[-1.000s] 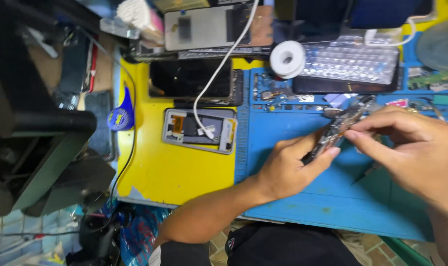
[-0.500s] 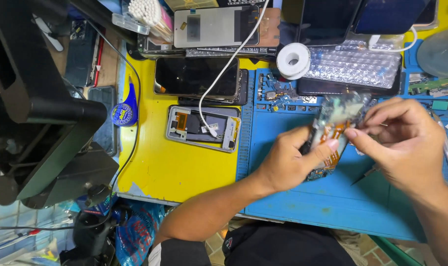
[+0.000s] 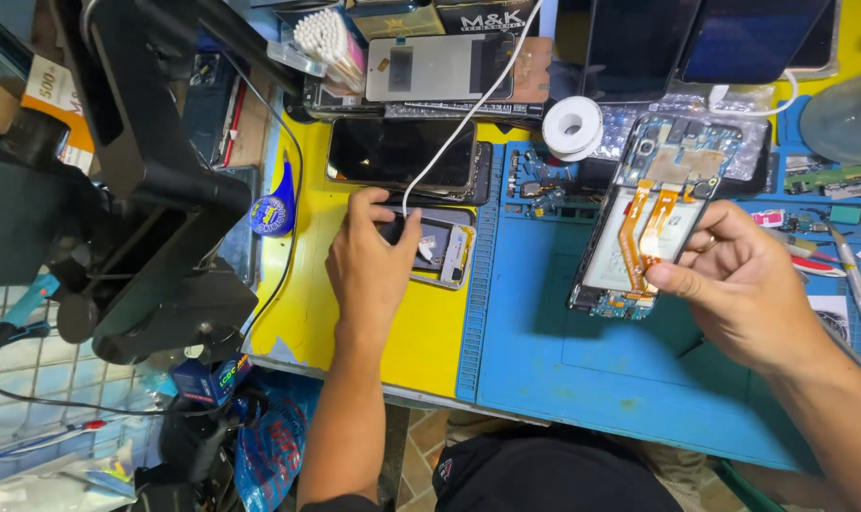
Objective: The person removes a battery from a disassembled smartphone using a metal tool. They then place the battery on the workbench, connect a charging cable to it, and use a small metal plate to press down on the battery while it charges.
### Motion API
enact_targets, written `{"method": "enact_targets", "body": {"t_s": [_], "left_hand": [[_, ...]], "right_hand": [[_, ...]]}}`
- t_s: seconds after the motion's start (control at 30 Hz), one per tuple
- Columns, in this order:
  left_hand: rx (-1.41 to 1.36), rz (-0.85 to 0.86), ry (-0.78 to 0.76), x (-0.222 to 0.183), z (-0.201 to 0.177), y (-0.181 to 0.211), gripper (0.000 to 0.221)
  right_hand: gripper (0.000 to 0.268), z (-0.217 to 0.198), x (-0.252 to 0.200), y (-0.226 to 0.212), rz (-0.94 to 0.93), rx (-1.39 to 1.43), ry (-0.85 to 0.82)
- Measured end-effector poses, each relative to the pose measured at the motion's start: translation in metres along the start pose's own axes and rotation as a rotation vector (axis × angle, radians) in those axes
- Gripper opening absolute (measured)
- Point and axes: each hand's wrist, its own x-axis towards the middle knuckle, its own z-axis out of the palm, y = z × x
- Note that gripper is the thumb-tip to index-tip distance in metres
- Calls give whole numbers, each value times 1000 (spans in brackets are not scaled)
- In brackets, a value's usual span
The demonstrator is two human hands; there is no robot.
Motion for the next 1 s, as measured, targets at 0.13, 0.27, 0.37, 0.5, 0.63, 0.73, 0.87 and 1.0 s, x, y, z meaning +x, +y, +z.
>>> {"method": "enact_targets", "body": {"t_s": [0.13, 0.27, 0.37, 0.5, 0.63, 0.73, 0.87, 1.0], "left_hand": [[-289, 38, 9, 1, 1, -14, 29], [-391, 83, 186, 22, -30, -25, 15], [-75, 227, 394, 61, -30, -52, 17], [-211, 667, 482, 55, 4, -17, 12], [-1033, 480, -409, -10, 62, 56, 38], [-1280, 518, -822, -35, 92, 84, 39], [-1508, 176, -886, -58, 108, 93, 19], [-1598, 152, -872, -65, 98, 104, 32]], "right_hand": [[40, 3, 1, -2, 10, -14, 17], [39, 1, 4, 4, -4, -34, 41], [39, 1, 8, 6, -36, -20, 34], [37, 4, 17, 7, -139, -44, 34], [39, -1, 14, 6, -122, -99, 7], [41, 7, 11, 2, -84, -103, 3], [46, 14, 4, -9, -30, -256, 88], [34, 23, 4, -34, -403, -646, 233]]}}
